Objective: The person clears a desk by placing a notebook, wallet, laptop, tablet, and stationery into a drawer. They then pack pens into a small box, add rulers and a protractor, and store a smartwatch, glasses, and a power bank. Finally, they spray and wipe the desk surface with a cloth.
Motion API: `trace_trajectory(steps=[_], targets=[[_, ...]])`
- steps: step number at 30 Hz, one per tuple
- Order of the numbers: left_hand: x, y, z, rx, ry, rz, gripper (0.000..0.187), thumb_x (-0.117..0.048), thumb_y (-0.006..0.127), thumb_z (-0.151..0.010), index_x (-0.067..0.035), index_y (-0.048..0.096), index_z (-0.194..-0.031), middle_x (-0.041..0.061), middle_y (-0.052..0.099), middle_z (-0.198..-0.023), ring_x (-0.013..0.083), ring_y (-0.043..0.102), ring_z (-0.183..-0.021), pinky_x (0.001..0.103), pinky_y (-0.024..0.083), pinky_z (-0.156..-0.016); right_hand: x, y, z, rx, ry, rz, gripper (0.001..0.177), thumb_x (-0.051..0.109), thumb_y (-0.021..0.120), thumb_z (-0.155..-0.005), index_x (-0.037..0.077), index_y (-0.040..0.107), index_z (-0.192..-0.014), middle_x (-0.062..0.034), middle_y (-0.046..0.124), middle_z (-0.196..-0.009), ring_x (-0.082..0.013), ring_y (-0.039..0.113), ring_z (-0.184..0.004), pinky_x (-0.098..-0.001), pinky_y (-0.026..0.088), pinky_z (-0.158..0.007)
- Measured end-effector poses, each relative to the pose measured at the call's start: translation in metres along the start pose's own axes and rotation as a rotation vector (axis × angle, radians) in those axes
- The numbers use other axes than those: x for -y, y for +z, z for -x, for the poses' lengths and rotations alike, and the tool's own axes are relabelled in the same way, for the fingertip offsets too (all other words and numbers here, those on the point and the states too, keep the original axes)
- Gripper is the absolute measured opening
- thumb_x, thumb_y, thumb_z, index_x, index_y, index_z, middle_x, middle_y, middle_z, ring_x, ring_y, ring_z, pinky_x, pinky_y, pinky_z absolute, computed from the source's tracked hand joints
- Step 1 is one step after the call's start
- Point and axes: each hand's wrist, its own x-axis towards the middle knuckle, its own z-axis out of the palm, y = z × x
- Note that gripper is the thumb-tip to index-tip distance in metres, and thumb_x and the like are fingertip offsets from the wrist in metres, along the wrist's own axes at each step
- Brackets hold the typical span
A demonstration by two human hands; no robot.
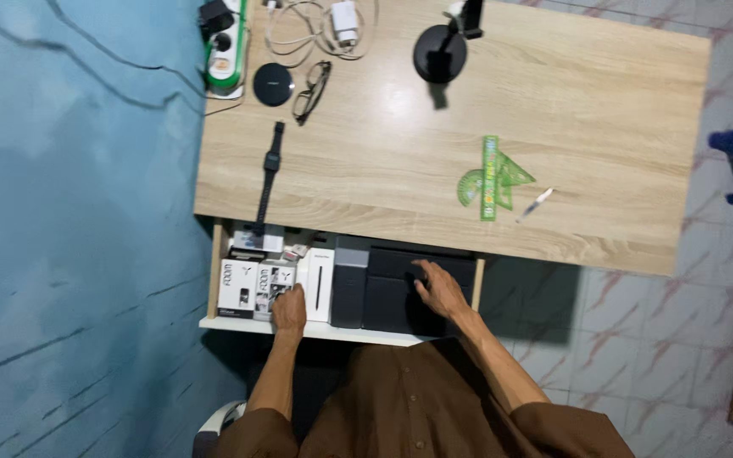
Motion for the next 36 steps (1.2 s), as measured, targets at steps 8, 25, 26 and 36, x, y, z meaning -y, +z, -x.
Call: trace_trajectory(steps=[8,25,26,36], targets=[[-0.013,-0.015,0.004,0.014,0.029,0.099,0.018,-0.014,0.061,-0.092,-0.002,0.068,-0.08,0.022,0.071,-0.079,0.0396,0.073,-0.078,0.051,0.058,-0.073,-0.06,-0.051,-0.032,-0.732,0.037,0.083,0.051,0.018,0.07,-0.092,0.001,0.054,-0.137,-0.0236,0.059,-0.117,-0.0439,0.059,-0.108,-0.0506,0.05,-0.09],[-0.183,-0.141,-0.001,0.098,0.161,0.673,0.023,-0.026,0.069,-0.092,-0.012,0.077,-0.107,0.011,0.075,-0.076,0.0257,0.072,-0.069,0.039,0.058,-0.066,-0.126,-0.082,-0.092,-0.658,0.518,-0.327,0.034,0.022,0.084,-0.078,-0.001,0.072,-0.099,-0.0175,0.072,-0.093,-0.0282,0.069,-0.084,-0.0398,0.055,-0.078],[-0.194,-0.141,-0.003,0.112,0.171,0.684,0.023,-0.027,0.07,-0.092,-0.012,0.078,-0.108,0.009,0.074,-0.074,0.0232,0.071,-0.066,0.038,0.057,-0.065,-0.125,-0.087,-0.089,-0.601,0.561,-0.436,0.026,0.021,0.081,-0.08,0.0,0.076,-0.095,-0.0146,0.076,-0.087,-0.0226,0.072,-0.077,-0.0348,0.057,-0.075],[-0.262,-0.063,-0.044,0.355,0.153,1.567,0.048,-0.019,0.063,-0.105,0.0,0.048,-0.146,0.011,0.076,-0.114,0.0112,0.068,-0.097,0.024,0.054,-0.083,-0.063,-0.046,-0.013,0.031,0.153,-1.035,0.012,0.012,0.074,-0.09,0.002,0.072,-0.097,-0.0064,0.075,-0.081,-0.012,0.071,-0.069,-0.0242,0.052,-0.058]])
